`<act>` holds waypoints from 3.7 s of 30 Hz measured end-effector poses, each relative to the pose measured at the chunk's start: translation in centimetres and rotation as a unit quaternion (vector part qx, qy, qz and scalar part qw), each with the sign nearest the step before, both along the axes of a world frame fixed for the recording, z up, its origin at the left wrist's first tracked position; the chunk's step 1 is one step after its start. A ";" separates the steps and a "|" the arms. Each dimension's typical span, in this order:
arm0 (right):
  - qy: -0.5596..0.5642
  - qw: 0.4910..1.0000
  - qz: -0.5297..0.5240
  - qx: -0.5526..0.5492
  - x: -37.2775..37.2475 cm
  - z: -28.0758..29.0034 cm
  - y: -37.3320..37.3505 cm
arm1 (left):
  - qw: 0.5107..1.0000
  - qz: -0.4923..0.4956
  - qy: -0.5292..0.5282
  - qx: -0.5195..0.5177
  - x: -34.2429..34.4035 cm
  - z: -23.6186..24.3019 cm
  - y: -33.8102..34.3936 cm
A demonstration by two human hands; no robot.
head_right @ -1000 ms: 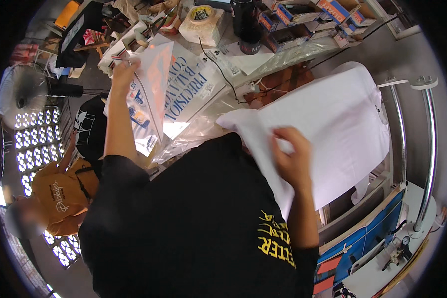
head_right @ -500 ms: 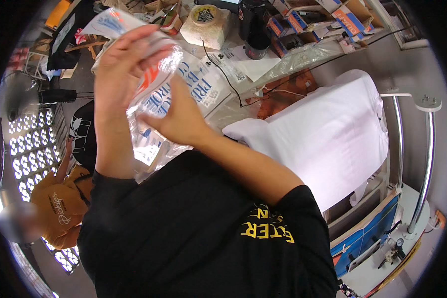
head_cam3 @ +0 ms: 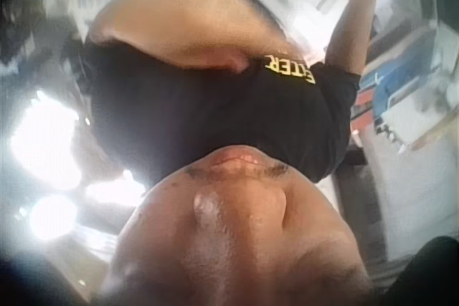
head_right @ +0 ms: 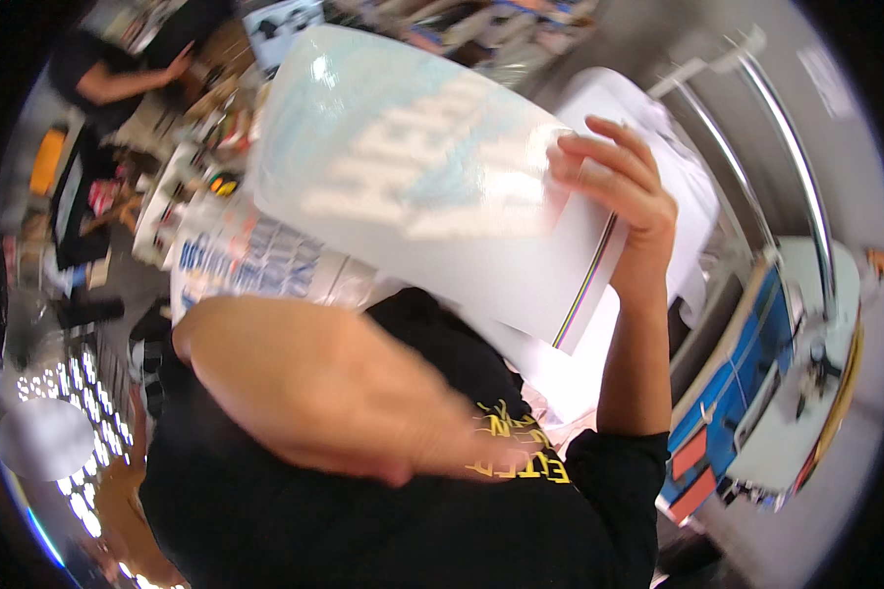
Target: The person positions a white t-shirt on a heat press, aligns a graphic transfer, trims it with scissors, and peels the carrier sheet from another printed black shirt.
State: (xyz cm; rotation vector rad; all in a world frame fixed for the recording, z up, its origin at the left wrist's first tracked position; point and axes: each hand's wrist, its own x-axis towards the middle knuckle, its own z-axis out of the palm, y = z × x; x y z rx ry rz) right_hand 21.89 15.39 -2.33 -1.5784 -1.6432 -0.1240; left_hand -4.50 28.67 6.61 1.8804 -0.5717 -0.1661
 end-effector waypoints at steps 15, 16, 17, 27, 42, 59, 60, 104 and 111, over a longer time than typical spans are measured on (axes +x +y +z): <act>-0.263 0.777 -0.555 -0.137 10.8 11.3 -40.8 | 0.883 0.193 -0.145 0.402 17.9 -26.2 -7.0; -0.157 0.708 -0.682 -0.094 12.0 12.8 -44.8 | 0.924 0.213 -0.066 0.310 18.0 -25.8 -8.7; -0.234 0.649 -0.710 -0.141 13.3 14.5 -48.5 | 0.922 0.196 -0.103 0.318 18.3 -25.8 -9.5; 0.001 0.626 -0.720 -0.299 21.7 16.0 -64.8 | 0.859 0.276 -0.106 0.418 19.8 -29.2 -12.5; -0.105 0.714 -0.690 -0.055 9.9 17.3 -61.7 | 0.926 0.121 -0.201 0.296 15.4 -28.2 -17.4; 0.766 0.571 -0.295 -0.011 -21.6 -18.5 -26.0 | 0.918 0.125 -0.302 0.224 14.0 -30.6 -16.8; 0.757 0.574 -0.311 -0.022 -21.4 -18.5 -25.6 | 0.918 0.124 -0.305 0.222 13.9 -30.7 -16.8; 0.664 0.606 -0.438 -0.012 -10.7 -17.5 -22.4 | 0.932 0.134 -0.321 0.105 8.1 -24.0 -18.2; 0.676 0.592 -0.439 0.018 -6.1 -17.1 -21.1 | 0.946 0.117 -0.284 0.104 4.7 -21.8 -17.7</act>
